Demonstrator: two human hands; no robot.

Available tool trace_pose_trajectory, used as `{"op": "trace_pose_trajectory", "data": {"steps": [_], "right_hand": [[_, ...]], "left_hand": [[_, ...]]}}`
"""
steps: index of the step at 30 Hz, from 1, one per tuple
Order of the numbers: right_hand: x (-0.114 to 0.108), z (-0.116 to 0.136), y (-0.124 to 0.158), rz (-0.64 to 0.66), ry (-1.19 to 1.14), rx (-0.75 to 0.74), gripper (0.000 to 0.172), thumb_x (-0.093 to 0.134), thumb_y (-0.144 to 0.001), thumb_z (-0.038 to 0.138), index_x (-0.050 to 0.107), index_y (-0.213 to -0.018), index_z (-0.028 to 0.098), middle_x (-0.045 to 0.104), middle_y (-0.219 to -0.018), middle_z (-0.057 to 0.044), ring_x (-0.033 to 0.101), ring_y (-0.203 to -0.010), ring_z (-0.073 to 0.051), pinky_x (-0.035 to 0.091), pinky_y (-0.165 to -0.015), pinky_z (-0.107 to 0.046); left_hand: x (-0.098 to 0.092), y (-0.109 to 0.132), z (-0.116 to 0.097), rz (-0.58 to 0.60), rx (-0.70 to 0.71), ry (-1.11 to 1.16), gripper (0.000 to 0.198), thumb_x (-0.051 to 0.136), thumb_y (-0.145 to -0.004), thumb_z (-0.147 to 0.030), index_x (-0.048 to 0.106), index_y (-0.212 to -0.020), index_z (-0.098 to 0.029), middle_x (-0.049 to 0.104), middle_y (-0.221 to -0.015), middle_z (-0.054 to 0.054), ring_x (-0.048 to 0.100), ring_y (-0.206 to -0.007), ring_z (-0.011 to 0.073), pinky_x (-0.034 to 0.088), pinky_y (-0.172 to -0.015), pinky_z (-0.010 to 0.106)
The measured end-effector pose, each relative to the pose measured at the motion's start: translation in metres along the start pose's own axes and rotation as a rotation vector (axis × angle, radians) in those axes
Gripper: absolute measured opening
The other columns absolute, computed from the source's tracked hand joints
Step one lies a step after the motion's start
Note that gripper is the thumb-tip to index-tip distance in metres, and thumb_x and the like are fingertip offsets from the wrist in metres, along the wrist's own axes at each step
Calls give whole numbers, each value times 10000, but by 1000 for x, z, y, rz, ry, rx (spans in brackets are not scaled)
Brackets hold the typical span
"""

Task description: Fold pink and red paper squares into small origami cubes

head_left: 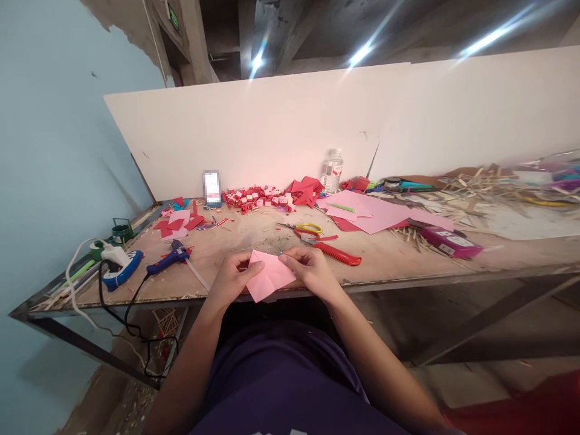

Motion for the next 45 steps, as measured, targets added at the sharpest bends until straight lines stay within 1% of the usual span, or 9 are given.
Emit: {"op": "trace_pose_trajectory", "data": {"steps": [5, 11, 18, 22, 25, 30, 35, 41, 45], "right_hand": [[-2, 0, 1, -19, -8, 4, 360, 710, -843, 454, 679, -695, 127, 589, -648, -21, 484, -594, -135, 366, -544, -266], [1, 6, 1, 54, -127, 6, 347, 763, -813, 490, 734, -772, 147, 655, -736, -27, 558, -674, -155, 453, -620, -273], [-1, 3, 4, 43, -203, 47, 358, 807, -782, 490, 700, -693, 160, 691, -643, -44, 615, -594, -167, 494, -610, -295], [-1, 1, 3, 16, -137, 26, 411, 811, -775, 510, 649, -625, 164, 662, -585, -37, 590, -549, -153, 458, -569, -279], [-2, 1, 3, 5, -213, 32, 408, 792, -788, 535, 663, -654, 172, 654, -618, -26, 590, -577, -157, 487, -582, -283], [-2, 5, 4, 103, -314, 33, 368, 772, -805, 547, 756, -755, 183, 726, -866, -63, 654, -738, -201, 565, -707, -327], [-2, 5, 6, 164, -343, 48, 324, 784, -807, 503, 798, -847, 182, 750, -1044, -102, 681, -849, -229, 584, -743, -335], [-2, 4, 5, 164, -333, 40, 280, 808, -795, 438, 789, -885, 173, 751, -931, -81, 677, -737, -188, 558, -718, -321], [1, 8, 3, 167, -208, -6, 280, 794, -809, 435, 774, -886, 167, 733, -864, -57, 654, -793, -199, 526, -755, -313]], "left_hand": [[2, 1, -1, 38, -44, -15, 397, 767, -789, -454, 803, -977, -106, 767, -877, 89, 651, -760, 207, 465, -666, 274], [-7, 0, 4, -184, -31, 134, 329, 822, -715, -407, 812, -877, -121, 772, -844, 73, 653, -767, 207, 487, -686, 281], [-9, -2, 6, -235, 11, 176, 328, 807, -737, -419, 807, -891, -129, 760, -831, 59, 643, -760, 197, 471, -664, 269], [-8, -1, 6, -232, 20, 144, 331, 799, -749, -416, 804, -911, -128, 758, -836, 56, 638, -757, 192, 475, -663, 265], [-7, -1, 6, -213, 24, 135, 310, 792, -756, -413, 793, -855, -120, 750, -819, 60, 632, -756, 190, 472, -659, 260], [-7, 0, 5, -237, 33, 140, 332, 776, -763, -446, 779, -835, -121, 736, -797, 58, 622, -740, 185, 452, -630, 251], [-9, 0, 3, -269, 40, 139, 336, 778, -750, -460, 764, -783, -127, 712, -749, 45, 606, -707, 175, 442, -623, 250], [-8, 0, 4, -234, 35, 122, 337, 772, -776, -450, 786, -864, -125, 745, -844, 60, 634, -765, 190, 471, -671, 260], [-7, 1, 3, -175, 43, 81, 348, 772, -787, -451, 790, -893, -120, 755, -865, 72, 648, -796, 206, 488, -704, 275]]}}
Point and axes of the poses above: each hand's wrist, its own y-axis away from the middle knuckle, its own x-axis out of the palm, z = x × y, the point moved 4 cm from there along -y, towards the middle knuckle
